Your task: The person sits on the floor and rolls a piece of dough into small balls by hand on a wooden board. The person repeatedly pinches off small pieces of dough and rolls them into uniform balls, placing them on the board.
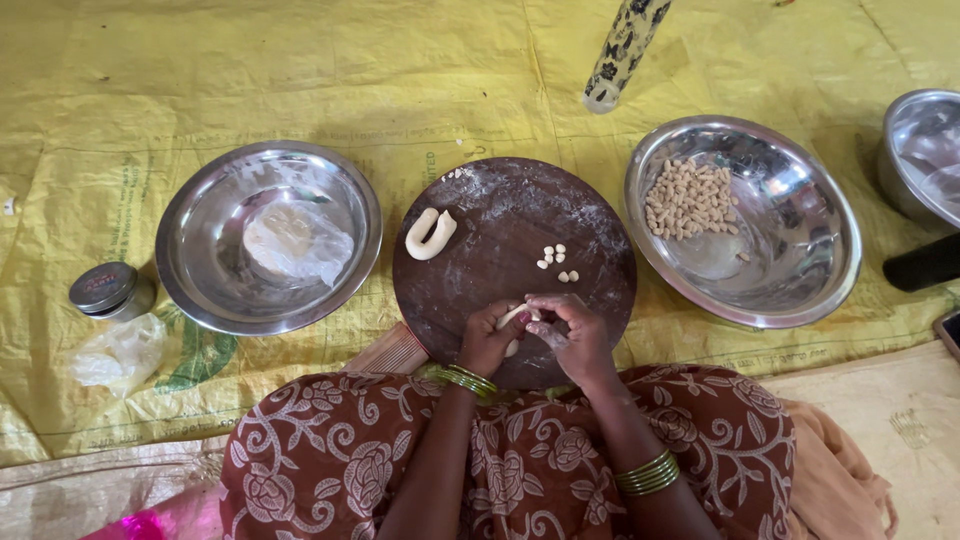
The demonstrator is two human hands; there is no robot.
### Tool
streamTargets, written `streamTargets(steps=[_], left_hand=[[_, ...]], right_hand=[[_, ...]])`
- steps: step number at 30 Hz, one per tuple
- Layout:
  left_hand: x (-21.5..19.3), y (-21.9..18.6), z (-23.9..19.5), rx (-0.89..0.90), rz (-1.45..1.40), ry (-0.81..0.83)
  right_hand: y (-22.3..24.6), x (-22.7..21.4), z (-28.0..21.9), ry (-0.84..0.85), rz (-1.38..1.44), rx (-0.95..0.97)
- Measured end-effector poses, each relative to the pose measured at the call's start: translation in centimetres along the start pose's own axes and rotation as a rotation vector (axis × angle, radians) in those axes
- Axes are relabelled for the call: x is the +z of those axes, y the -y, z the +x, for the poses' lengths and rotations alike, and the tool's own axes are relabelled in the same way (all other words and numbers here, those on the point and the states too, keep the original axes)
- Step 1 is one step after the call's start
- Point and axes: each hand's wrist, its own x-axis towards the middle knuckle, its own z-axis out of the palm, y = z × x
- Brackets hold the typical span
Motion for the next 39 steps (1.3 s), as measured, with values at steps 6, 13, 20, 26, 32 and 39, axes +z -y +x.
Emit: streamTargets(steps=[6, 13, 20, 26, 32, 39], left_hand=[[0.3, -1.5, -0.2, -0.097, 0.036, -0.067], [-0.8, -2.3, 0.0, -0.041, 0.366, 0.048], [-1.8, -1.9, 0.4, -0.334, 0.012, 0.238], [-1.2, -2.3, 0.3, -0.297, -0.106, 0.214], [-0.5, -4.2, -0.1, -0.104, 0.415, 0.019], [1.0, -6.7, -0.6, 0.262, 0.875, -0.119]], right_hand=[[0.3, -0.3, 0.4, 0.009, -0.117, -0.031], [0.8, 0.0, 0.3, 0.094, -0.172, -0.014], [0.0, -0.9, 0.4, 0.12, -0.073, -0.205], [-0.2, -0.8, 0.3, 0.098, 0.061, -0.068], [-1.8, 0.0, 0.2, 0.141, -0.127, 0.174], [-3.9, -1.2, -0.6, 0.131, 0.818, 0.646]])
